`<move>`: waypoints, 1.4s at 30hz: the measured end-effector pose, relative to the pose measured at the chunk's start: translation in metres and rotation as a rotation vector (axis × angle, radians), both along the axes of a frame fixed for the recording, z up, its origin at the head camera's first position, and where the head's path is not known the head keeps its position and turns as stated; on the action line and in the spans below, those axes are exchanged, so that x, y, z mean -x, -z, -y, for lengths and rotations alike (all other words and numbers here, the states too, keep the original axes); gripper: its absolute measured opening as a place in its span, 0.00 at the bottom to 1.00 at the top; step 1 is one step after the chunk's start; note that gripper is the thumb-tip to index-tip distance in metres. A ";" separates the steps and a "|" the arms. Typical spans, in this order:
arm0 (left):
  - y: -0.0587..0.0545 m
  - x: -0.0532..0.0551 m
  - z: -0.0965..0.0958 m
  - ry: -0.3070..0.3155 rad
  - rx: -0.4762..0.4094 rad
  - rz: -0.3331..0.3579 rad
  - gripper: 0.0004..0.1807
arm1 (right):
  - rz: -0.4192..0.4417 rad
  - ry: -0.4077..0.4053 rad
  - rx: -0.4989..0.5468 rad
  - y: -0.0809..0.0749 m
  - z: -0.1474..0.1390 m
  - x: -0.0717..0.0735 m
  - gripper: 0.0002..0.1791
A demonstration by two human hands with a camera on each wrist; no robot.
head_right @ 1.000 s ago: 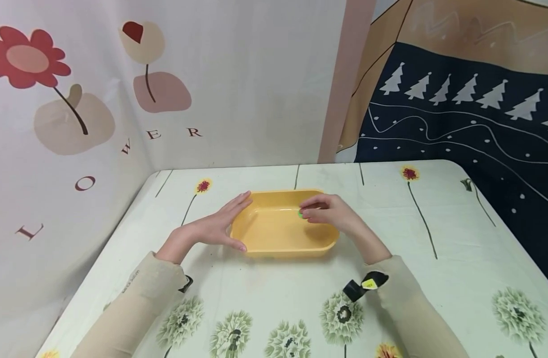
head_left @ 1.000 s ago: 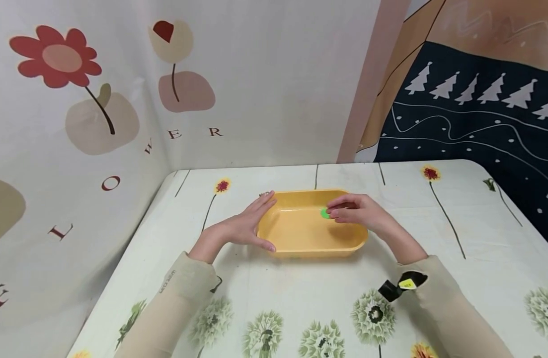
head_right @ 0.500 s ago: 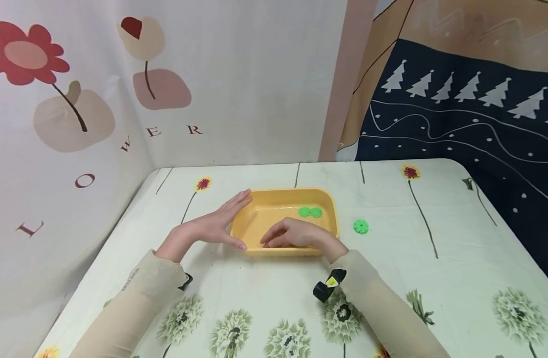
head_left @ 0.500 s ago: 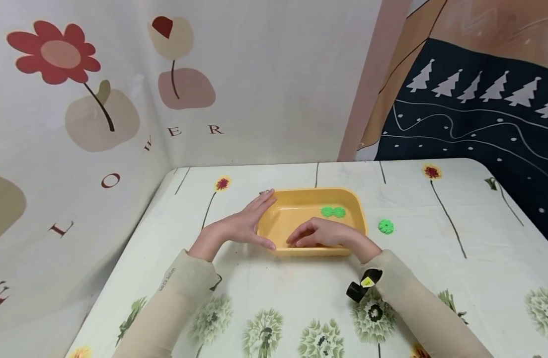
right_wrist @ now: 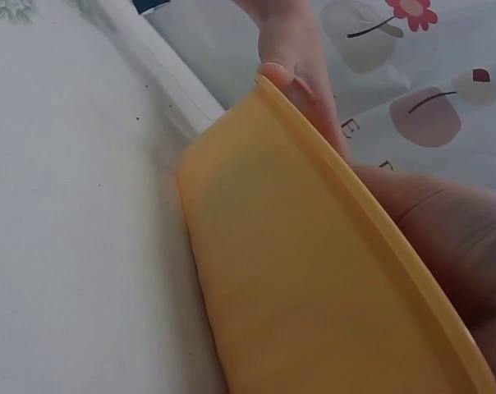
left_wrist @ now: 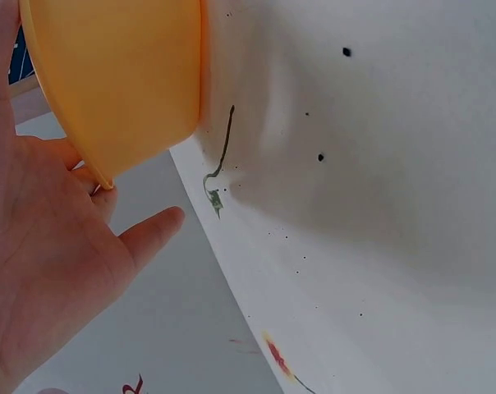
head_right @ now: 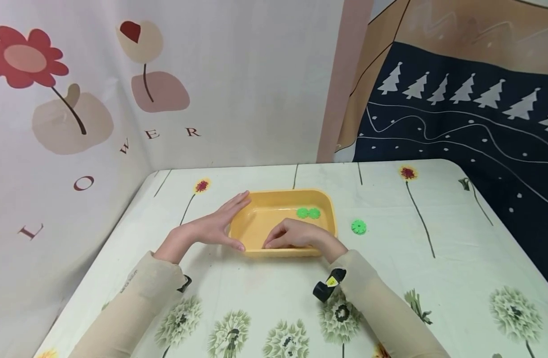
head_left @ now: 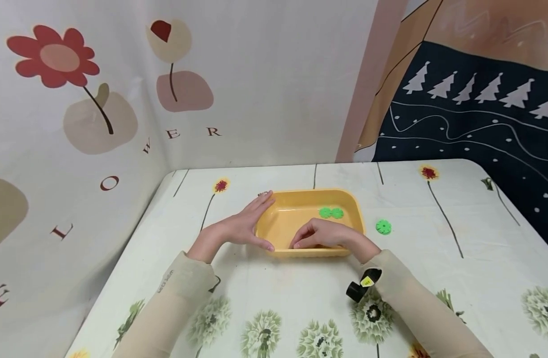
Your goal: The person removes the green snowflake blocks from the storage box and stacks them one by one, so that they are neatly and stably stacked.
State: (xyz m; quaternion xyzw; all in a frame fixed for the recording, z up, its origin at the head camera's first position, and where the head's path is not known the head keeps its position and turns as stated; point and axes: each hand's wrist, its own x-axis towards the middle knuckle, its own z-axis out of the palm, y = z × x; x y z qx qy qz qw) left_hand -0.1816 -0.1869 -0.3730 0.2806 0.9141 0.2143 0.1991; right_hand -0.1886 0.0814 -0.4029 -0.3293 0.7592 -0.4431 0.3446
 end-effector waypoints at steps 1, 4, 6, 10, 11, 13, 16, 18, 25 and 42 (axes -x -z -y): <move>0.000 0.000 0.000 0.001 -0.002 -0.001 0.70 | 0.000 0.007 -0.001 0.000 -0.001 0.000 0.12; 0.000 0.000 -0.001 0.002 -0.007 -0.004 0.70 | 0.004 0.027 0.005 -0.001 -0.003 0.002 0.11; 0.000 0.001 -0.001 0.003 -0.015 -0.005 0.70 | -0.004 0.031 0.019 -0.001 -0.004 0.002 0.11; 0.000 0.001 -0.001 0.004 -0.014 0.005 0.70 | -0.028 0.043 0.058 -0.001 -0.003 0.000 0.10; 0.000 0.001 -0.001 0.004 -0.013 0.007 0.70 | -0.028 0.052 0.069 -0.001 -0.003 0.000 0.10; 0.000 0.001 -0.002 0.006 -0.006 0.007 0.70 | -0.020 0.085 0.087 -0.001 -0.003 -0.002 0.09; 0.000 0.002 -0.002 0.005 -0.002 0.002 0.70 | -0.012 0.135 0.107 -0.002 -0.003 -0.004 0.08; 0.000 0.003 -0.001 0.006 -0.001 -0.002 0.70 | -0.025 0.170 0.113 -0.004 -0.003 -0.005 0.08; 0.000 0.001 0.000 0.011 -0.016 0.008 0.69 | -0.118 0.296 0.148 -0.010 -0.012 -0.005 0.08; 0.000 0.001 0.002 0.011 -0.030 0.016 0.70 | -0.221 0.605 0.080 -0.045 -0.088 0.006 0.14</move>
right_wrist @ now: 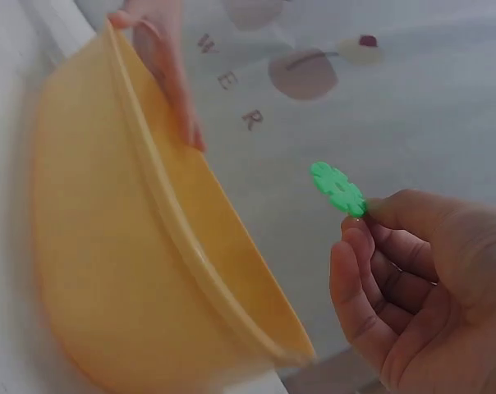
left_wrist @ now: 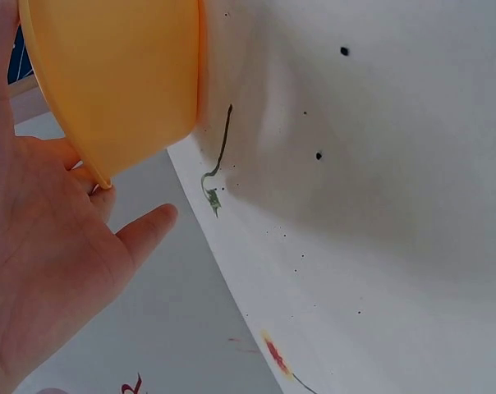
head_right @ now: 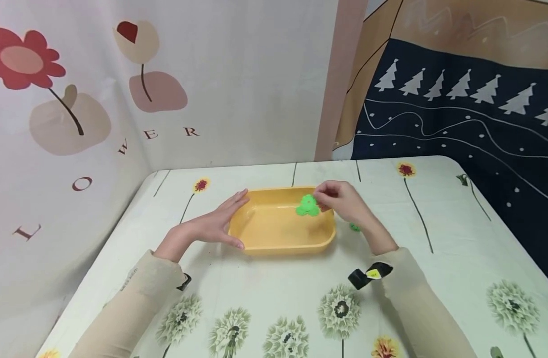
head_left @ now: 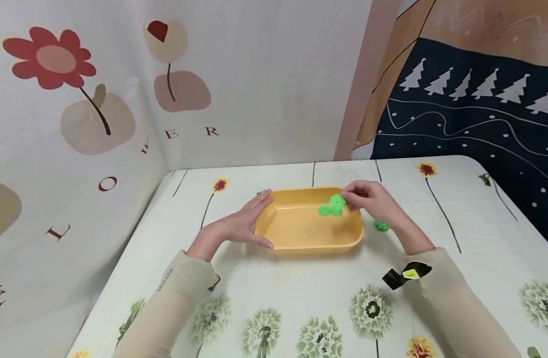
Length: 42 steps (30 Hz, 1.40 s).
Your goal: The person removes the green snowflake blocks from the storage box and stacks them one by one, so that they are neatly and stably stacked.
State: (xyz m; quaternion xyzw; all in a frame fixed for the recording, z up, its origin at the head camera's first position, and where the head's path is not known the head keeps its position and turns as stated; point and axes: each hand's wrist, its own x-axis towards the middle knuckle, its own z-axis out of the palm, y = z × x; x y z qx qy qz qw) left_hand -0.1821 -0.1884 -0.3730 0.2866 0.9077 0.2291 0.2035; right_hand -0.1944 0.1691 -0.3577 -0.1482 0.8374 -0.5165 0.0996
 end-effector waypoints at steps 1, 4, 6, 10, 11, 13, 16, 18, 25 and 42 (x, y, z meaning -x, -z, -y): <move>0.000 0.000 0.000 0.001 -0.002 0.001 0.70 | 0.002 0.024 -0.013 -0.001 -0.007 0.000 0.15; 0.000 0.000 -0.002 0.001 -0.011 -0.001 0.70 | 0.007 0.087 -0.043 0.000 -0.028 -0.001 0.17; -0.001 0.000 -0.003 0.000 -0.010 -0.003 0.69 | 0.017 0.121 -0.058 0.002 -0.040 -0.001 0.17; 0.001 -0.001 -0.003 -0.007 -0.007 -0.006 0.69 | 0.051 0.154 -0.092 0.012 -0.059 -0.001 0.18; 0.001 -0.001 -0.002 -0.008 -0.008 -0.007 0.69 | 0.057 0.154 -0.099 0.015 -0.063 -0.001 0.18; 0.002 -0.002 -0.002 -0.010 -0.010 -0.010 0.69 | 0.068 0.153 -0.110 0.022 -0.070 -0.002 0.19; 0.002 -0.002 -0.001 -0.009 -0.010 -0.013 0.69 | 0.086 0.157 -0.116 0.033 -0.081 -0.002 0.20; 0.002 -0.002 0.000 -0.006 -0.009 -0.018 0.69 | 0.089 0.157 -0.107 0.040 -0.088 -0.003 0.20; 0.003 -0.001 -0.001 -0.007 -0.012 -0.020 0.68 | 0.087 0.148 -0.155 0.059 -0.100 -0.003 0.19; 0.005 0.000 0.000 -0.001 -0.010 -0.016 0.69 | 0.079 0.147 -0.240 0.070 -0.101 -0.006 0.16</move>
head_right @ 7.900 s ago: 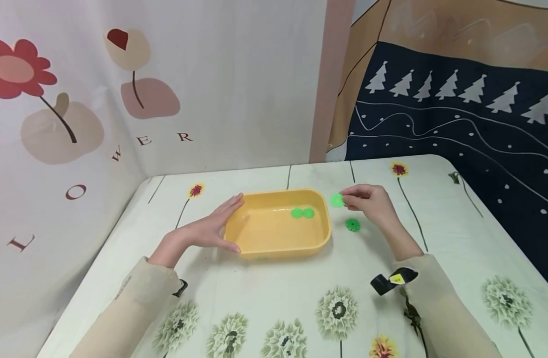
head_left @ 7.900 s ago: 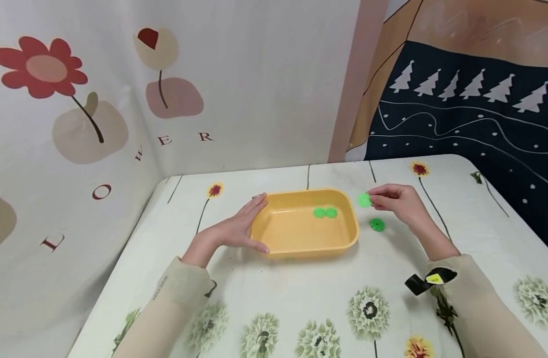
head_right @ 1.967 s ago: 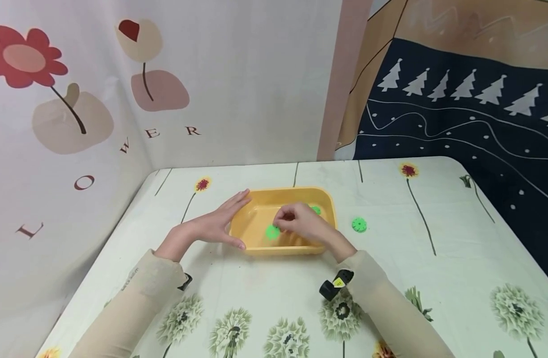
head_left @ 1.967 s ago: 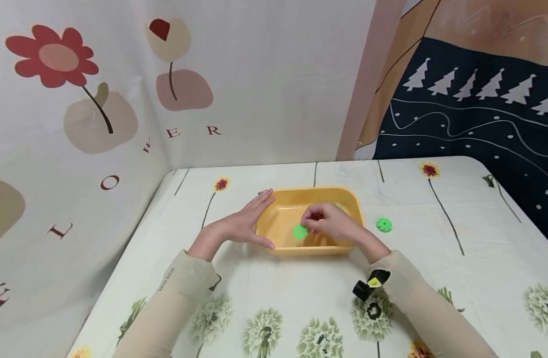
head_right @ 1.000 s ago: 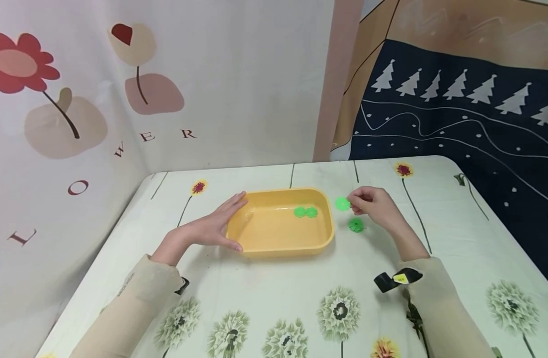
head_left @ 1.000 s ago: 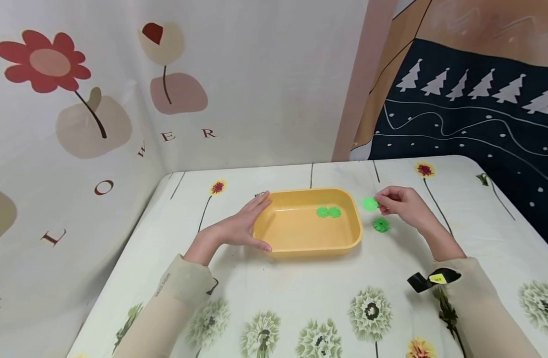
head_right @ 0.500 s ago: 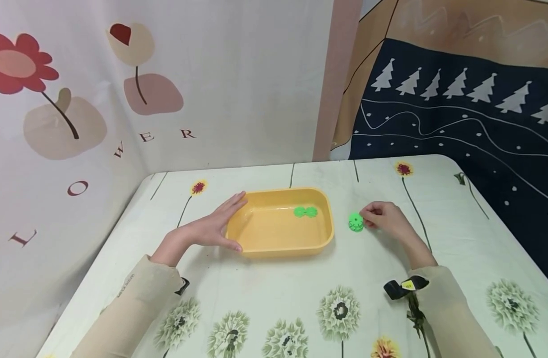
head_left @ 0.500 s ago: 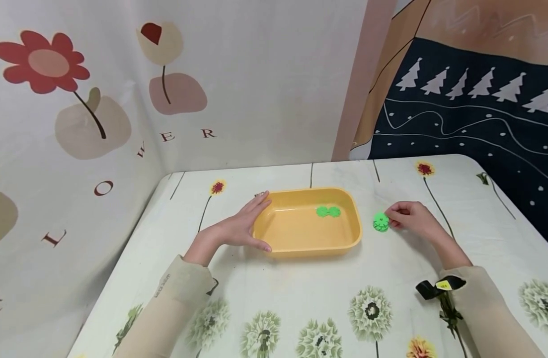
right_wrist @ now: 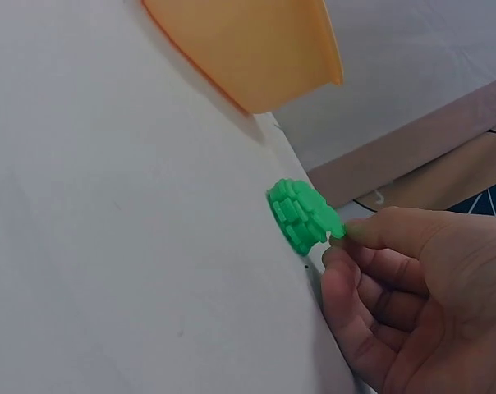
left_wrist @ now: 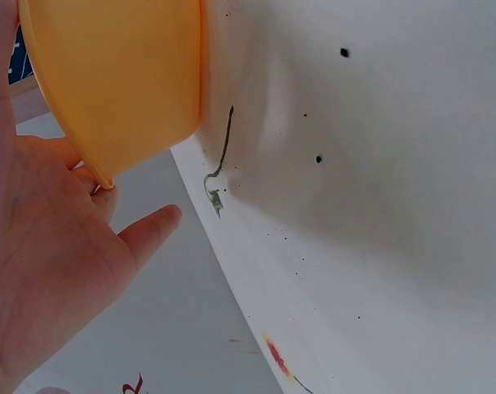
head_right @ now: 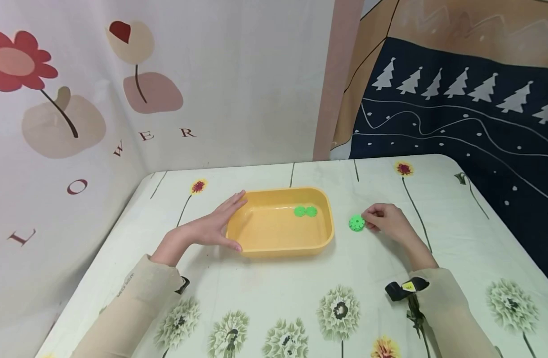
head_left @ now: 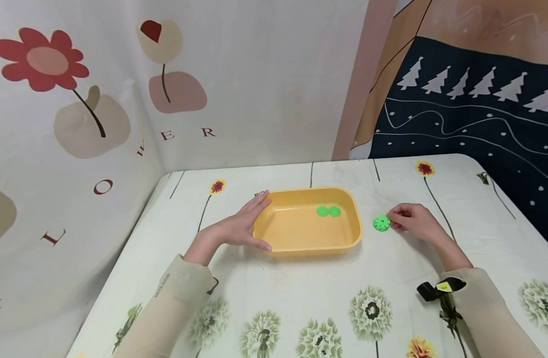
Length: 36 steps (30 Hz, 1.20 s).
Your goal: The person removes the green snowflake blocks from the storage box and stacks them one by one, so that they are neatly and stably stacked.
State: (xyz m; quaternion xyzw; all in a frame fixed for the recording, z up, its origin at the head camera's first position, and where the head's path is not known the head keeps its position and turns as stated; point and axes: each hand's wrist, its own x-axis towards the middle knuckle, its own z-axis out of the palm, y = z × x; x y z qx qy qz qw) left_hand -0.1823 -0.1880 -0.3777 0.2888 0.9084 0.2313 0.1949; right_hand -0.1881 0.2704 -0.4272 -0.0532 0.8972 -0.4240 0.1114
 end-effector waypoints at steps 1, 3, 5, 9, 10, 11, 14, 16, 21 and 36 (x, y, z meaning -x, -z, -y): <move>0.000 0.000 0.000 0.000 0.000 -0.002 0.69 | -0.001 0.002 0.000 0.000 0.000 0.000 0.16; 0.000 0.000 0.000 0.001 0.003 -0.009 0.69 | -0.003 0.005 -0.001 0.000 0.000 0.000 0.16; -0.001 0.000 0.000 0.002 0.006 -0.012 0.69 | 0.000 0.008 0.003 -0.001 0.000 0.000 0.17; -0.002 0.000 0.000 0.004 0.000 -0.014 0.69 | 0.002 0.009 0.008 -0.002 0.000 -0.001 0.19; -0.003 -0.001 0.000 0.002 -0.001 -0.012 0.69 | 0.003 0.008 0.009 -0.002 0.000 -0.001 0.19; -0.003 -0.001 0.000 0.002 -0.002 -0.012 0.69 | 0.002 0.008 0.008 -0.002 0.000 -0.001 0.19; -0.004 -0.001 -0.001 -0.003 0.000 -0.010 0.69 | 0.001 0.006 0.014 -0.003 0.000 -0.001 0.19; -0.003 -0.001 -0.001 -0.005 0.001 -0.012 0.69 | 0.003 0.006 0.023 -0.004 0.001 -0.001 0.19; -0.004 -0.001 -0.001 0.000 0.000 -0.020 0.69 | 0.012 0.006 0.035 -0.005 0.002 0.000 0.19; 0.000 0.000 0.000 0.004 0.000 -0.003 0.69 | 0.024 0.018 0.056 -0.008 0.002 0.002 0.21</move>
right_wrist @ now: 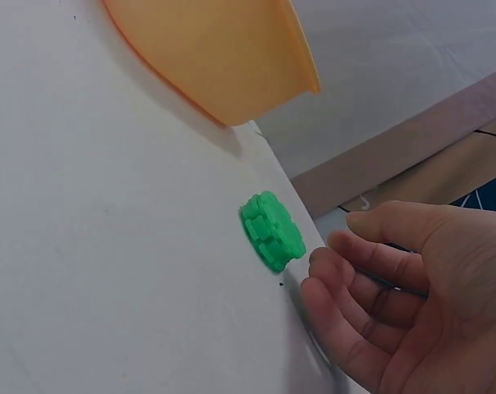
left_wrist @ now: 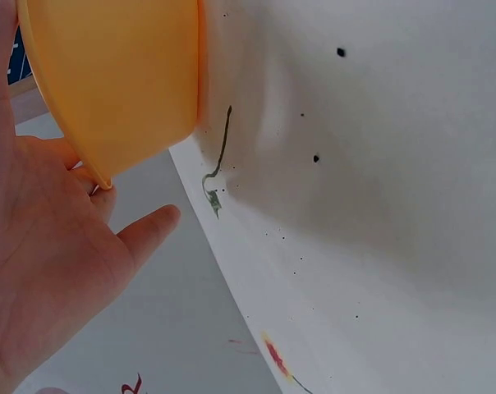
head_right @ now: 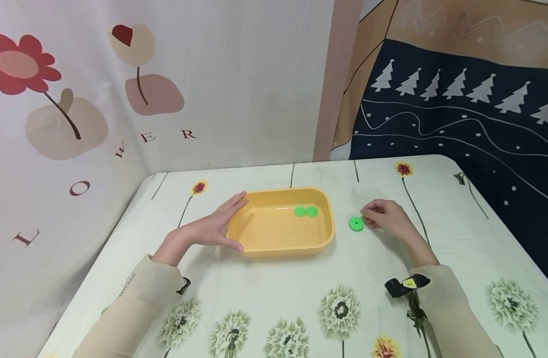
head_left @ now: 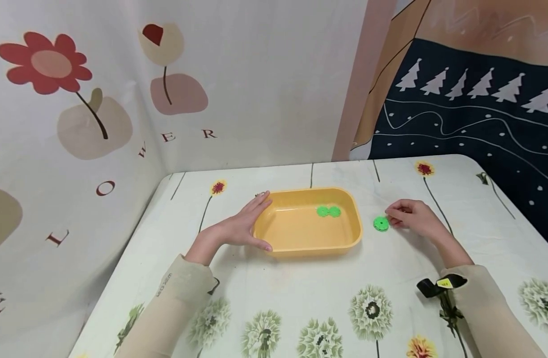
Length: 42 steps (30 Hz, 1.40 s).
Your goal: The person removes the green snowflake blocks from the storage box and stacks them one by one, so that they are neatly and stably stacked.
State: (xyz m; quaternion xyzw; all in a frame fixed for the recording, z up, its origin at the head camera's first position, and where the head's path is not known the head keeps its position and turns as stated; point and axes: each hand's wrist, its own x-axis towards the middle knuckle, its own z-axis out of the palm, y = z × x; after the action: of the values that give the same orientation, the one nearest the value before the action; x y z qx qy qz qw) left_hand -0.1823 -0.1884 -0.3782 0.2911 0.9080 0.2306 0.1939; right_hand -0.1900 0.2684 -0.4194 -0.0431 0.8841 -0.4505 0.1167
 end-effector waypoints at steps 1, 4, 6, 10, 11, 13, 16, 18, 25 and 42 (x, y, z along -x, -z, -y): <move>0.000 0.000 0.000 0.001 0.003 -0.002 0.69 | 0.000 0.005 0.001 -0.001 0.000 0.000 0.22; 0.000 -0.001 -0.001 0.001 0.005 -0.004 0.69 | -0.016 0.015 0.009 -0.005 0.001 0.001 0.22; -0.001 -0.001 -0.001 0.001 0.007 -0.005 0.69 | -0.036 0.013 0.027 -0.009 0.003 0.001 0.23; -0.002 -0.001 -0.001 -0.001 -0.002 0.000 0.69 | -0.075 -0.003 0.078 -0.018 0.011 -0.001 0.22; -0.002 -0.001 -0.001 -0.002 -0.004 -0.001 0.69 | -0.082 -0.007 0.088 -0.020 0.014 -0.002 0.22; -0.001 -0.002 0.000 -0.004 -0.007 -0.003 0.70 | -0.095 -0.002 0.111 -0.025 0.021 -0.002 0.21; -0.002 -0.004 0.000 -0.010 -0.018 -0.003 0.70 | -0.113 0.013 0.141 -0.033 0.034 -0.004 0.20; 0.000 -0.006 -0.001 -0.010 -0.018 0.003 0.70 | -0.127 0.017 0.157 -0.037 0.044 -0.007 0.20; 0.003 -0.007 0.001 -0.001 -0.011 -0.004 0.70 | -0.223 -0.069 0.167 -0.045 0.093 -0.012 0.16; -0.001 -0.004 0.001 -0.005 -0.014 0.000 0.70 | -0.270 -0.231 -0.502 -0.011 0.178 0.012 0.13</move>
State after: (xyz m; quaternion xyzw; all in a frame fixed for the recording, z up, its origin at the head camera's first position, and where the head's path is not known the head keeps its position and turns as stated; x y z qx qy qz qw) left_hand -0.1782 -0.1899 -0.3774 0.2902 0.9072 0.2373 0.1911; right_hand -0.2018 0.0907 -0.4085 -0.1727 0.9645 -0.1921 0.0555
